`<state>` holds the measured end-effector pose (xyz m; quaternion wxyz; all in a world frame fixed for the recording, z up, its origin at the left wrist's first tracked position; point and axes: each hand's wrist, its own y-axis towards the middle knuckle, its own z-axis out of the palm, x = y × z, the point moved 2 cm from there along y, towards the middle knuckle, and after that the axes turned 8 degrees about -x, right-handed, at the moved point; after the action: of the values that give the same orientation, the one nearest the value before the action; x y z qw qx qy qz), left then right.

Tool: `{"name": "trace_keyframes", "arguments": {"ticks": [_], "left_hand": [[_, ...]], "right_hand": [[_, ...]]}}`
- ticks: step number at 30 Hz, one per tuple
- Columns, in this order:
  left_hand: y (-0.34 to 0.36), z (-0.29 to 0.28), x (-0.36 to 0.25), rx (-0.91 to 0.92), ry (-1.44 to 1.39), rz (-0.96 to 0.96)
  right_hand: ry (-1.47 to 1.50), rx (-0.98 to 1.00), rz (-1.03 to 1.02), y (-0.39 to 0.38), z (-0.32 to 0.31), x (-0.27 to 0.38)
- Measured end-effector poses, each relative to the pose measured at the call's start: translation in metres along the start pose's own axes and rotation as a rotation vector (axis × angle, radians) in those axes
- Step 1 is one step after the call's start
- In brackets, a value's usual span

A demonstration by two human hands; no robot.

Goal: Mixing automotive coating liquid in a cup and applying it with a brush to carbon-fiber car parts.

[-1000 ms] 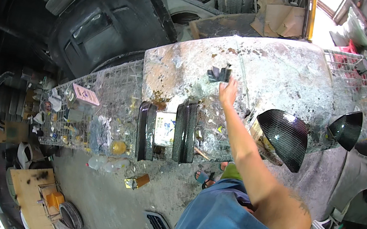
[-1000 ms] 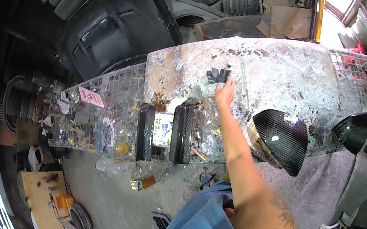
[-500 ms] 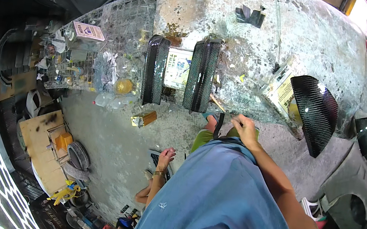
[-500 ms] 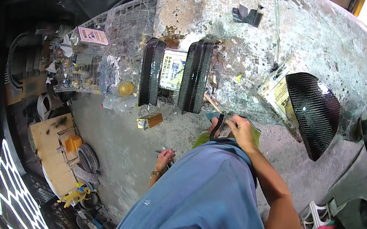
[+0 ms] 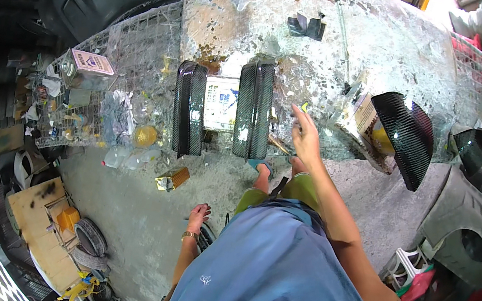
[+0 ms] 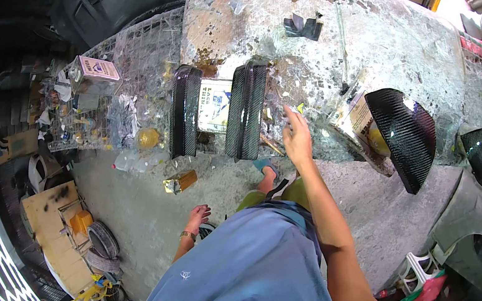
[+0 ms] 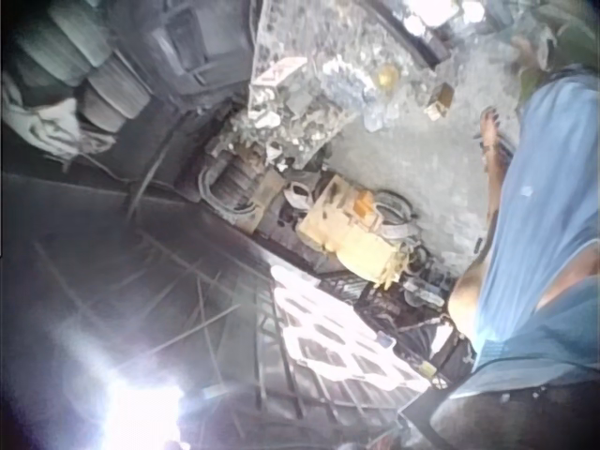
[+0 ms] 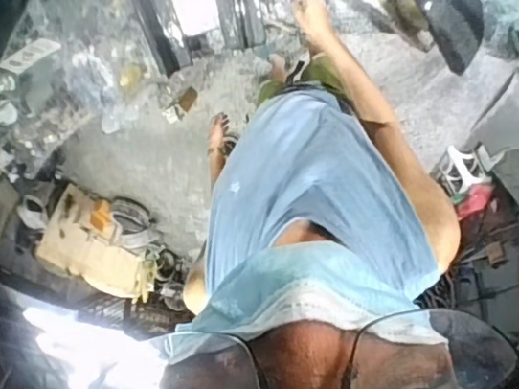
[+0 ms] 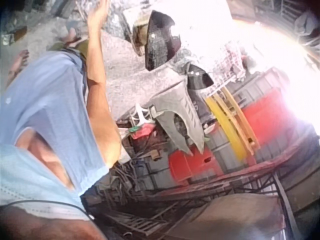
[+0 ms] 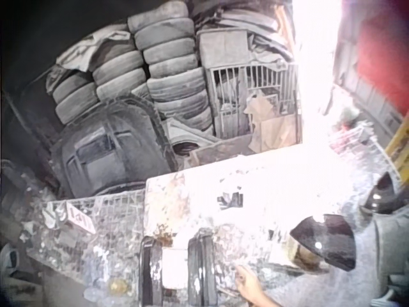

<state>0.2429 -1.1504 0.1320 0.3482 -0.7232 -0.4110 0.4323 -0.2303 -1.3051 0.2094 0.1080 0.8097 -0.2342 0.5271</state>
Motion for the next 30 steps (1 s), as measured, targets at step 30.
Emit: {"name": "trace_keyframes", "arguments": {"ticks": [30], "left_hand": [[-0.023,0.010,-0.025,0.005,0.062,0.038]], "right_hand": [[0.001,0.228,-0.087,-0.008,0.017,0.022]]}}
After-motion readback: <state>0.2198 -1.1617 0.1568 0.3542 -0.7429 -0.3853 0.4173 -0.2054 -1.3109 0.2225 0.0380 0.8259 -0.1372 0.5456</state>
